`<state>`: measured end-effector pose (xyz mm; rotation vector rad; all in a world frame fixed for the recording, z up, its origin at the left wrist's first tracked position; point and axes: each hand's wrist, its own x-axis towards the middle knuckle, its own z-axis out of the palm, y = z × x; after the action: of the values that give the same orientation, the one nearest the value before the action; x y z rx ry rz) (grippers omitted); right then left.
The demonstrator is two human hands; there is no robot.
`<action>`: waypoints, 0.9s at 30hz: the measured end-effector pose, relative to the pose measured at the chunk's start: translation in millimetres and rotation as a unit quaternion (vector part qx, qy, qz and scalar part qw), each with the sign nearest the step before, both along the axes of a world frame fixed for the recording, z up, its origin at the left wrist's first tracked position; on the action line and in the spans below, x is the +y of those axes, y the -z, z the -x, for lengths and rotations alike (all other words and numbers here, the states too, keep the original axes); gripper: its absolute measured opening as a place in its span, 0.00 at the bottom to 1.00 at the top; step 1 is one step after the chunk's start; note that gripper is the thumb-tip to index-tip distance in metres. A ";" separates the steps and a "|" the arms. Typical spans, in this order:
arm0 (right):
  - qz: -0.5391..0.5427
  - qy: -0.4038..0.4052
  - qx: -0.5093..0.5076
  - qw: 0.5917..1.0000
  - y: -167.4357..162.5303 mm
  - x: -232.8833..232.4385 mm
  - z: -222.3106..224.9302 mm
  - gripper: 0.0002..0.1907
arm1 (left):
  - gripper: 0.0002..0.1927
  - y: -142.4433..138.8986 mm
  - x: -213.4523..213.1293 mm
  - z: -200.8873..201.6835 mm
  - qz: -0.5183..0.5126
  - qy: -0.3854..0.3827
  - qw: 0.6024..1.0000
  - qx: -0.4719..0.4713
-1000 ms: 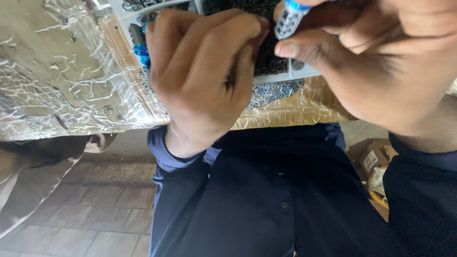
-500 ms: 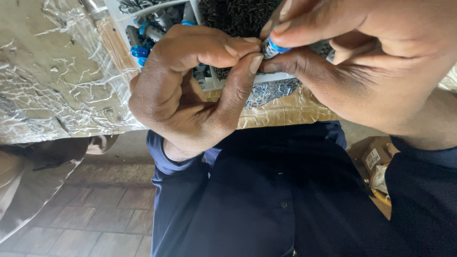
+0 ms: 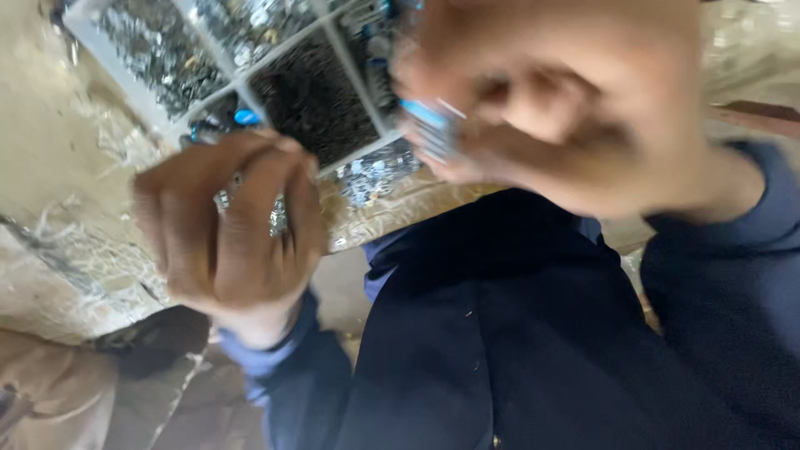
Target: The person sits at a workbench and assembles small fittings one at a time. They pick small metal parts from a compartment tray, insert them into a blue-capped cylindrical fitting body held in the other hand, press the parts into place, and set completed fittings aside on the table.
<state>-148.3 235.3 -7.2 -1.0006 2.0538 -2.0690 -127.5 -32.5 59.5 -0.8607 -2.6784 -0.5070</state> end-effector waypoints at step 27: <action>0.178 0.175 -0.331 0.910 33.9 52.8 -182.1 0.18 | 0.07 -72.6 -22.7 -27.4 0.118 0.128 0.946 -0.273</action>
<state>33.7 288.1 -41.1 0.1131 1.6022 -2.5299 -100.0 -55.2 132.1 -1.3142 -3.1933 -0.5553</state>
